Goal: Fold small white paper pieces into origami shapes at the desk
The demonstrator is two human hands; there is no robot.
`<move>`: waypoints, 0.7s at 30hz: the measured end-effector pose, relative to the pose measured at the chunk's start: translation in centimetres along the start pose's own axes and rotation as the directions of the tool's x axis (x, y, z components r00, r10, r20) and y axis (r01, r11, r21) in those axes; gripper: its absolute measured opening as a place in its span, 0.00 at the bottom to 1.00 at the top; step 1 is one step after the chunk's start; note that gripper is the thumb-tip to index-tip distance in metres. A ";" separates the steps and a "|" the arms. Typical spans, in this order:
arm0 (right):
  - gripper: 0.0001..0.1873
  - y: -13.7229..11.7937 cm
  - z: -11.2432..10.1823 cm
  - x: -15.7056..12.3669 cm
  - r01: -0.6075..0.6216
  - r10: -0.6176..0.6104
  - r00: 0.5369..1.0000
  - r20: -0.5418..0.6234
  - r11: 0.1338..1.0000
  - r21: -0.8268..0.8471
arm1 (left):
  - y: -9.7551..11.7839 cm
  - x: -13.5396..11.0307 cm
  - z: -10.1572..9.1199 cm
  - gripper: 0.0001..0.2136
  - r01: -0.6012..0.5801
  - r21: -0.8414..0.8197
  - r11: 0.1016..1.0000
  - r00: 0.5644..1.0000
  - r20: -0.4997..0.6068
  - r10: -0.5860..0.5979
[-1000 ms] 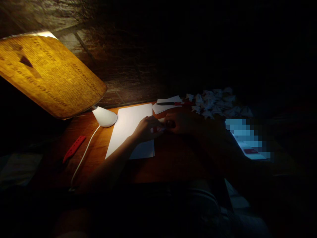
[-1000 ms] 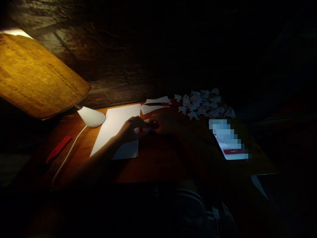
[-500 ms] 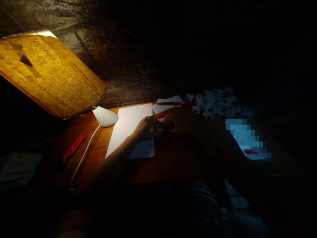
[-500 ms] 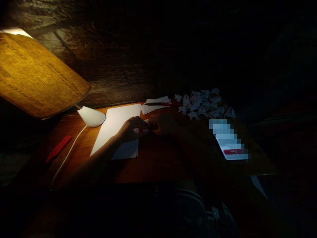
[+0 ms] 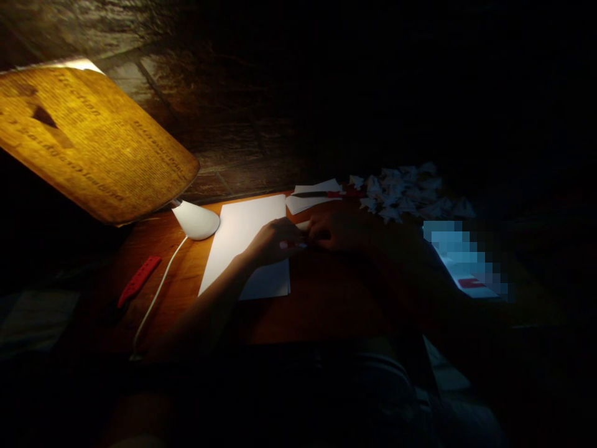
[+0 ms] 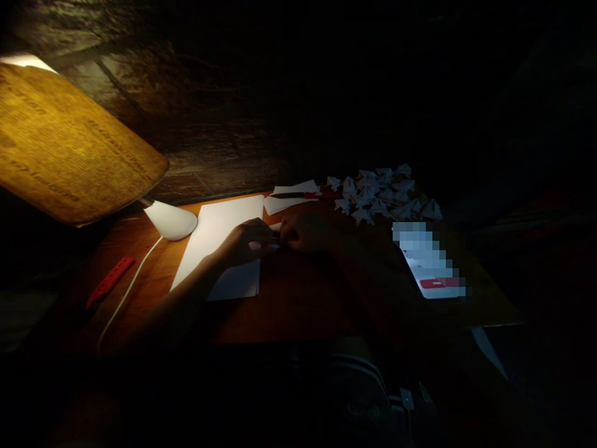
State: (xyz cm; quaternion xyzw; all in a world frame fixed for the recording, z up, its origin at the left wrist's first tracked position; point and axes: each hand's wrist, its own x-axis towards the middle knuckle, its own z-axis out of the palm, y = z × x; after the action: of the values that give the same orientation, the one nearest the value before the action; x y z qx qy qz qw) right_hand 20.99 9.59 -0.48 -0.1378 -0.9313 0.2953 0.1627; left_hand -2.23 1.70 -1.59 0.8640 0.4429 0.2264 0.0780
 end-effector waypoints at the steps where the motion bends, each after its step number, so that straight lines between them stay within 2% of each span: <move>1: 0.14 0.1 -0.1 0.0 0.005 -0.005 1.000 0.003 1.000 0.009 | 0.0 0.0 0.0 0.08 -0.004 -0.008 1.000 1.000 0.004 0.004; 7: 0.17 0.8 -0.1 0.1 0.031 -0.032 0.999 0.021 0.998 0.063 | 0.0 -0.1 -0.3 0.07 -0.022 -0.053 0.998 1.000 0.011 0.022; 11: 0.13 1.0 0.0 0.2 0.033 -0.033 0.999 -0.002 0.995 0.097 | 0.0 -0.1 -0.5 0.07 -0.028 -0.055 0.998 0.999 0.014 0.029; 21: 0.09 0.3 -0.8 0.1 -0.024 0.025 1.000 -0.009 0.996 0.091 | 0.2 0.0 -0.7 0.08 -0.071 0.047 0.996 0.997 0.046 0.069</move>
State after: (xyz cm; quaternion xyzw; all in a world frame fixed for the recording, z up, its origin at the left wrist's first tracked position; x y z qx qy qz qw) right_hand 21.28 10.28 -0.05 -0.1430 -0.9143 0.3386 0.1700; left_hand -2.42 1.51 -0.86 0.8854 0.4158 0.1992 0.0587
